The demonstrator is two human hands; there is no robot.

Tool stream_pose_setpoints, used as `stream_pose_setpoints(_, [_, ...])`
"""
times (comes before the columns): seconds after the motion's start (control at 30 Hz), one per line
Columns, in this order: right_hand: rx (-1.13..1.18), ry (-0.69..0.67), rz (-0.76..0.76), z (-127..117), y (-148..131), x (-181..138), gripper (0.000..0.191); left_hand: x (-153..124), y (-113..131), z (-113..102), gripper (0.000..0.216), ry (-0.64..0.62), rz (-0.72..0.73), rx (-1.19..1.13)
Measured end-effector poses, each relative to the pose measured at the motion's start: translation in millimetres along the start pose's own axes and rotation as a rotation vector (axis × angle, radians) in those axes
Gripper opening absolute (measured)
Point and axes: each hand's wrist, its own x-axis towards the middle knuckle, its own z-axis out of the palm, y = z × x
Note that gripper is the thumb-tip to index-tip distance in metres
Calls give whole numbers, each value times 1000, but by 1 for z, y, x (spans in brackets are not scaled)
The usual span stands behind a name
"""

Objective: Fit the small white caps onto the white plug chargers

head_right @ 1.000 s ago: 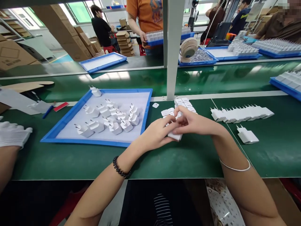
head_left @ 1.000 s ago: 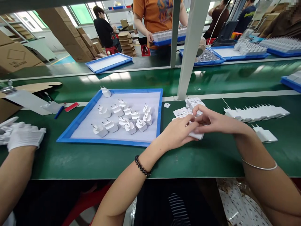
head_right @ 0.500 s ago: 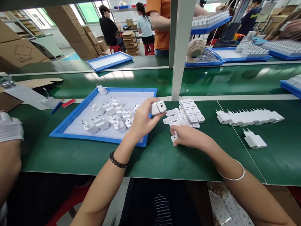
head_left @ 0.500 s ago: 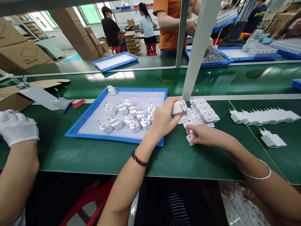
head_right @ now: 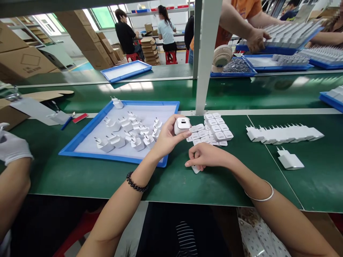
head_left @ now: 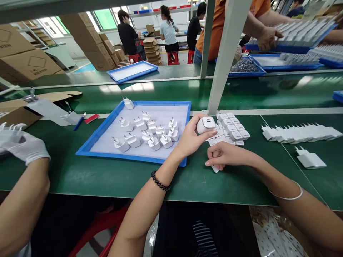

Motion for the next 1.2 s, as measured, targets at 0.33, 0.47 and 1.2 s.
stream_pose_setpoints(0.33, [-190, 96, 45, -7, -3, -7, 10, 1, 2, -2, 40, 84, -68, -78])
stream_pose_setpoints(0.47, [38, 277, 8, -22, -8, -13, 16, 0, 3, -1, 41, 35, -70, -119])
stream_pose_setpoints(1.2, [751, 588, -321, -28, -17, -29, 21, -5, 4, -4, 38, -287, -94, -117])
